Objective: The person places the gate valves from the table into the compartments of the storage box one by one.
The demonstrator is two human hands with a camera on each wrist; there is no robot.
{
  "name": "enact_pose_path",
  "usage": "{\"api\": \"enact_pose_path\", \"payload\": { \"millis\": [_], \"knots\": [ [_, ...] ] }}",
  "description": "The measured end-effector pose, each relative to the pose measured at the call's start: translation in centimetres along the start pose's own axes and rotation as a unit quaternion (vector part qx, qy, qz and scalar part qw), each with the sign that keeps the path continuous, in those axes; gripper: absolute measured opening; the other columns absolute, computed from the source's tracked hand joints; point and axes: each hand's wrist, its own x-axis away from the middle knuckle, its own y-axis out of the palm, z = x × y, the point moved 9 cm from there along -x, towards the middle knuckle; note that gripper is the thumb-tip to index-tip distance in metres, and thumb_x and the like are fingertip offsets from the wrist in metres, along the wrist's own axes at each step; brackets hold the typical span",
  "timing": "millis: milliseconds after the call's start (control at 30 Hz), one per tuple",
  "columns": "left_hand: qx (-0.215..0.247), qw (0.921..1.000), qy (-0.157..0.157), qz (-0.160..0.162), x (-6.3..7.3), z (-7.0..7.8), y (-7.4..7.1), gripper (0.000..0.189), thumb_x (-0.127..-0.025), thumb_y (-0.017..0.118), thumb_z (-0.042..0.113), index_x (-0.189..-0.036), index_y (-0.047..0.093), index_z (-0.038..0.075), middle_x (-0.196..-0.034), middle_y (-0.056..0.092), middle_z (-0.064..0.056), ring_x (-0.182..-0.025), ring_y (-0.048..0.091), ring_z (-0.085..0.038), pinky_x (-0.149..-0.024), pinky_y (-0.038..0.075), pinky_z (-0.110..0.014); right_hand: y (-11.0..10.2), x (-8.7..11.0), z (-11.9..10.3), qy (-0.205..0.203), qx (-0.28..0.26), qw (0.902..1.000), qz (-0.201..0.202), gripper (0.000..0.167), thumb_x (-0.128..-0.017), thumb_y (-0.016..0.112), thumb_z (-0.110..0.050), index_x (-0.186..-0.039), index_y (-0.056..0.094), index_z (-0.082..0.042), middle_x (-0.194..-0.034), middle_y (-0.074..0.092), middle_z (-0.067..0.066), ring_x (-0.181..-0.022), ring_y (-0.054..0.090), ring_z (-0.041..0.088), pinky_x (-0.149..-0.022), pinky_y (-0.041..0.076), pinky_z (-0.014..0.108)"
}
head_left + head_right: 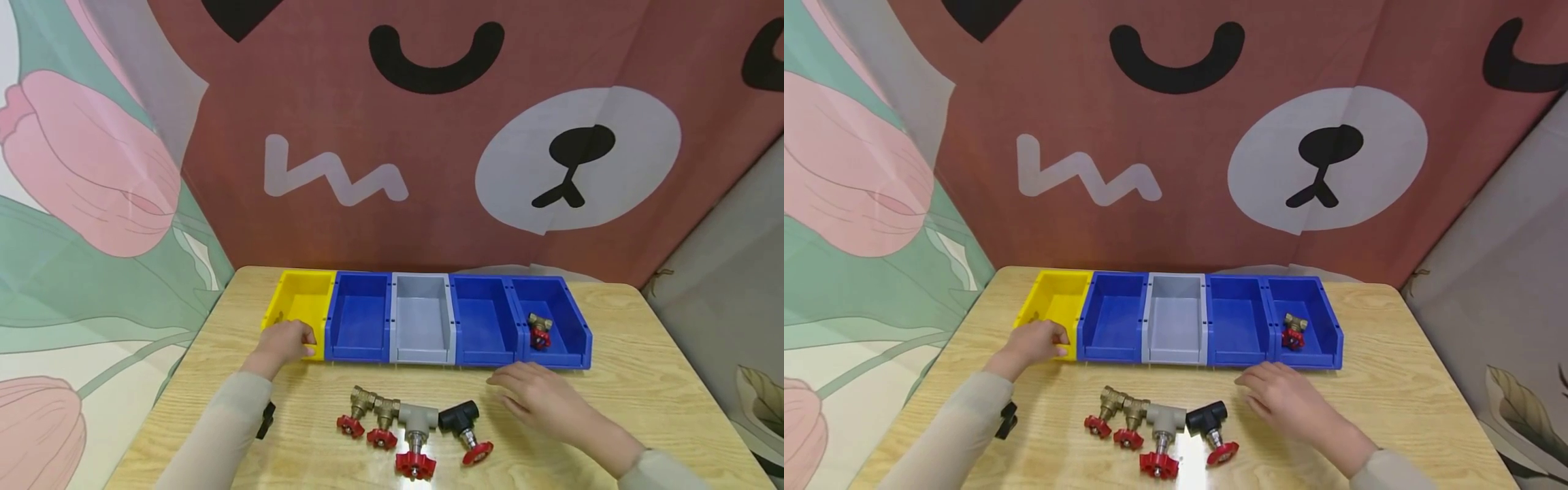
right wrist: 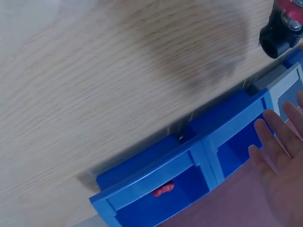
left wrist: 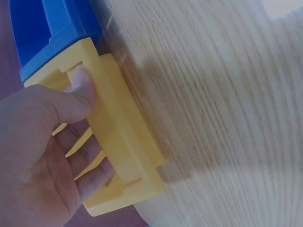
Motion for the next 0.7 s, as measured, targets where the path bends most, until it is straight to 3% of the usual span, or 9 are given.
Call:
{"api": "enact_pose_path", "payload": {
  "millis": [100,200,367,700],
  "knots": [
    [-0.001,1.0,-0.001,0.0,0.0,-0.1,0.0,0.009,-0.086,0.078,0.021,-0.087,0.072,0.014,-0.087,0.067,0.0,-0.076,0.054,-0.019,-0.075,0.049,-0.042,0.2,-0.2,-0.4,0.01,-0.011,0.9998,-0.009,0.026,-0.085,0.077,-0.02,-0.109,0.071,-0.01,-0.106,0.069,0.0,-0.097,0.066,0.019,-0.082,0.055,0.041],
    [-0.002,1.0,-0.001,0.001,-0.1,-0.1,0.0,0.009,-0.086,0.078,0.021,-0.086,0.072,0.015,-0.087,0.067,0.0,-0.076,0.055,-0.019,-0.075,0.049,-0.042,0.4,-0.4,-1.1,0.011,-0.017,0.9997,-0.013,0.032,-0.079,0.081,-0.02,-0.108,0.071,-0.011,-0.107,0.069,-0.001,-0.097,0.065,0.019,-0.082,0.055,0.041],
    [-0.004,1.0,0.0,0.003,-0.1,-0.1,0.0,0.009,-0.086,0.078,0.022,-0.084,0.071,0.016,-0.086,0.067,0.0,-0.076,0.055,-0.019,-0.074,0.049,-0.042,0.8,-0.6,-2.3,0.009,-0.026,0.9988,-0.041,0.034,-0.082,0.081,-0.029,-0.11,0.072,-0.013,-0.109,0.069,-0.002,-0.1,0.065,0.018,-0.084,0.054,0.042],
    [-0.008,1.0,-0.002,0.0,0.1,0.1,-0.2,0.01,-0.085,0.079,0.021,-0.085,0.071,0.016,-0.087,0.068,0.001,-0.077,0.056,-0.019,-0.075,0.049,-0.042,2.6,-0.1,-3.6,0.016,-0.041,0.9925,-0.114,0.047,-0.089,0.071,-0.046,-0.127,0.066,-0.018,-0.127,0.064,-0.001,-0.114,0.06,0.02,-0.093,0.051,0.045]
  ]
}}
